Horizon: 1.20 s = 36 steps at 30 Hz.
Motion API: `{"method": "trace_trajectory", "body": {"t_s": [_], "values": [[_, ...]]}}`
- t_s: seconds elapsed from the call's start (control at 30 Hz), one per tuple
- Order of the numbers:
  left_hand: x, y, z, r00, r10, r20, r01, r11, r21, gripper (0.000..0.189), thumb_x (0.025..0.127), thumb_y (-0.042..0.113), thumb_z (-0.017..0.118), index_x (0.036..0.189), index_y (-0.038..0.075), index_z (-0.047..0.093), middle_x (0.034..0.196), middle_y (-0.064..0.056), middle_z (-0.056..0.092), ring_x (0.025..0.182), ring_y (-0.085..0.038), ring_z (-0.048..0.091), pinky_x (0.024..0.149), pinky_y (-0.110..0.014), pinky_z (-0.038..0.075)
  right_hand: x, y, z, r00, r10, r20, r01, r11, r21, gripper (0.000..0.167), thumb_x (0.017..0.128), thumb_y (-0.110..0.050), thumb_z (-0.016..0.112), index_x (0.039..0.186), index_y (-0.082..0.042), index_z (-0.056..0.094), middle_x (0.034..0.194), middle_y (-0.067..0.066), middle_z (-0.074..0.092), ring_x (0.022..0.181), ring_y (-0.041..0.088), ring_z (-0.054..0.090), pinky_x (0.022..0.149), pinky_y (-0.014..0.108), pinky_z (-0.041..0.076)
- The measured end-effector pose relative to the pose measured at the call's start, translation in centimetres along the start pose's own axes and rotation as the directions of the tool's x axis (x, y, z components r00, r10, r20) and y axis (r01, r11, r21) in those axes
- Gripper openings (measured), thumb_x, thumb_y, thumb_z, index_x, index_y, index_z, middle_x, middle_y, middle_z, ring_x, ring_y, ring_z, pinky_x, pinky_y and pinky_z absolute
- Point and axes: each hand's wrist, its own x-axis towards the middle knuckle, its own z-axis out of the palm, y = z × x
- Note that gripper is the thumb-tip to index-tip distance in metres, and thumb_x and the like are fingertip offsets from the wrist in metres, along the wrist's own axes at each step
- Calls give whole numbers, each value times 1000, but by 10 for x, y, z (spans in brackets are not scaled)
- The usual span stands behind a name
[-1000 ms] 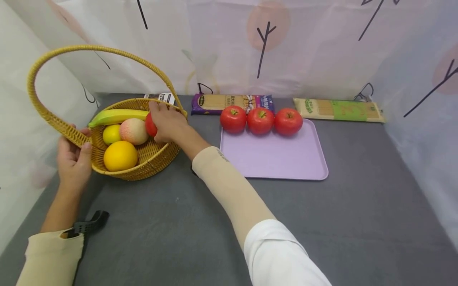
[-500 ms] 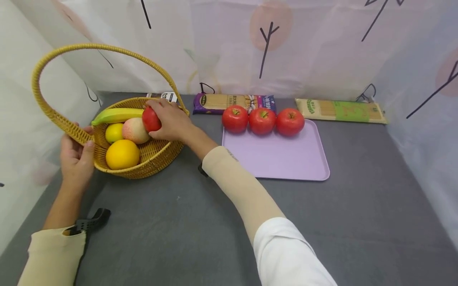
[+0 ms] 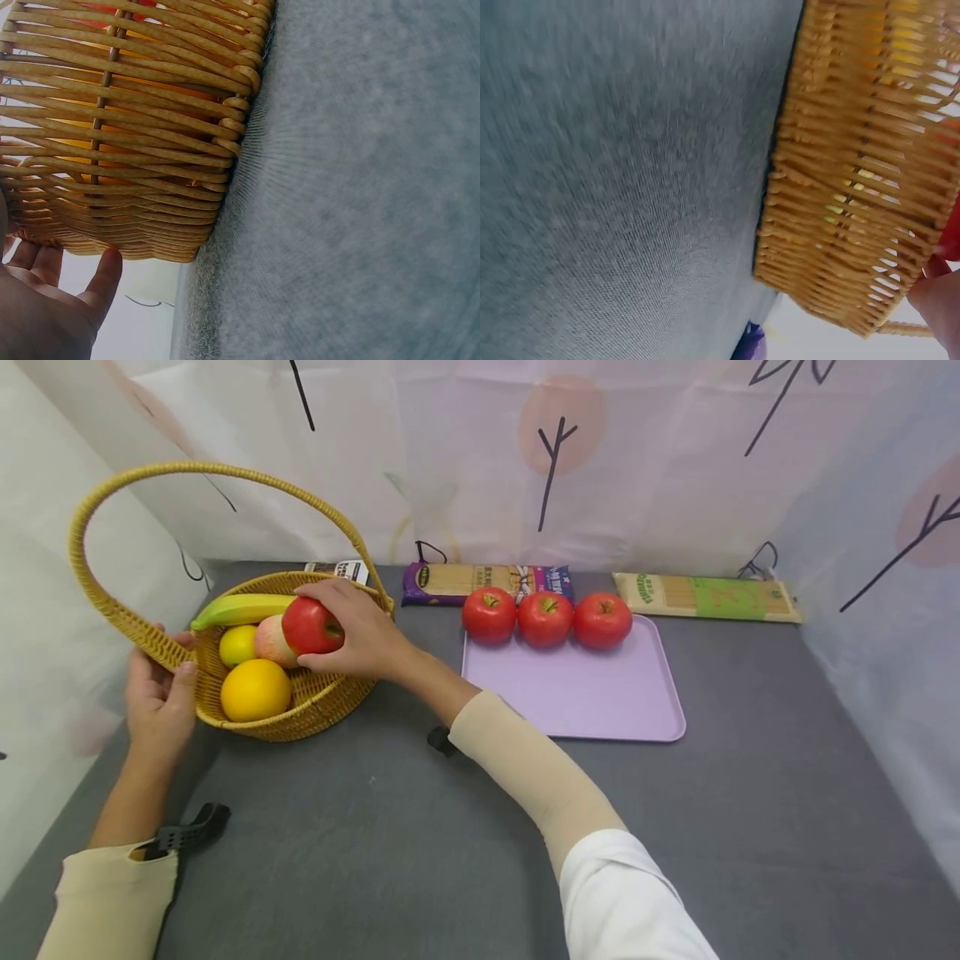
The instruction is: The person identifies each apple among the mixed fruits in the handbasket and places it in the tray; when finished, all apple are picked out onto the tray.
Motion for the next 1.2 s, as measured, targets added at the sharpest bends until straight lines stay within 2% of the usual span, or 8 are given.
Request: {"method": "trace_trajectory", "body": {"t_s": [0.13, 0.37, 0.5, 0.6, 0.8, 0.97, 1.07, 1.2], "values": [[0, 1, -1, 1000, -1, 4, 1, 1000, 5, 53, 102, -5, 45, 152, 6, 34, 139, -17, 51, 131, -24, 47, 109, -26, 37, -7, -8, -4, 997, -67, -34, 68, 997, 29, 73, 80, -27, 83, 142, -6, 52, 139, 13, 48, 121, 20, 47, 93, 25, 48], [3, 0, -1, 1000, 4, 1, -4, 999, -34, 53, 101, -6, 45, 152, 5, 35, 138, -18, 51, 131, -24, 47, 109, -24, 37, -20, -39, -33, 993, 96, 67, -89, 991, -99, 79, 77, -36, 83, 137, -8, 41, 126, 5, 55, 110, 16, 52, 84, 24, 52], [5, 2, -2, 1000, 9, 2, -9, 999, -53, 52, 101, -6, 46, 151, 5, 36, 138, -19, 51, 130, -23, 47, 109, -24, 37, -26, -51, -46, 981, 101, 164, -63, 973, -222, 77, 78, -42, 81, 138, -9, 47, 127, 3, 55, 110, 16, 51, 83, 24, 52], [5, 3, -2, 1000, 13, 2, -13, 999, -31, 52, 101, -6, 46, 151, 5, 36, 137, -17, 52, 130, -23, 47, 109, -25, 36, -30, -53, -48, 966, 140, 217, -88, 968, -234, 77, 82, -47, 78, 145, -12, 48, 132, 3, 52, 112, 16, 50, 85, 25, 51], [1, 0, -2, 1000, -3, 1, 3, 999, -39, 53, 101, -7, 45, 152, 4, 34, 138, -19, 51, 131, -25, 46, 109, -25, 37, -41, -49, -41, 947, 224, 230, -213, 975, -69, 83, 86, -46, 76, 154, -17, 39, 144, 3, 47, 120, 15, 49, 93, 28, 49], [1, 1, -3, 1000, 2, 0, -2, 1000, -14, 53, 101, -6, 45, 152, 4, 34, 139, -18, 51, 131, -24, 47, 109, -24, 37, -49, -47, -30, 951, 281, 128, -293, 952, 92, 78, 82, -41, 81, 144, -17, 40, 130, 1, 54, 111, 15, 54, 87, 29, 53], [1, 1, -2, 1000, 3, 5, -3, 1000, -13, 52, 101, -6, 45, 151, 4, 35, 138, -17, 52, 131, -23, 47, 109, -24, 37, -54, -48, -25, 959, 275, 74, -282, 951, 124, 73, 79, -38, 84, 137, -18, 45, 122, -1, 57, 105, 14, 57, 84, 28, 55], [1, 0, -2, 1000, 5, 7, -5, 1000, -30, 52, 101, -6, 45, 151, 3, 35, 138, -17, 52, 131, -23, 47, 109, -24, 37, -59, -51, -23, 976, 213, 55, -217, 970, 109, 71, 77, -35, 86, 134, -15, 50, 126, 0, 55, 109, 13, 54, 84, 27, 54]]}}
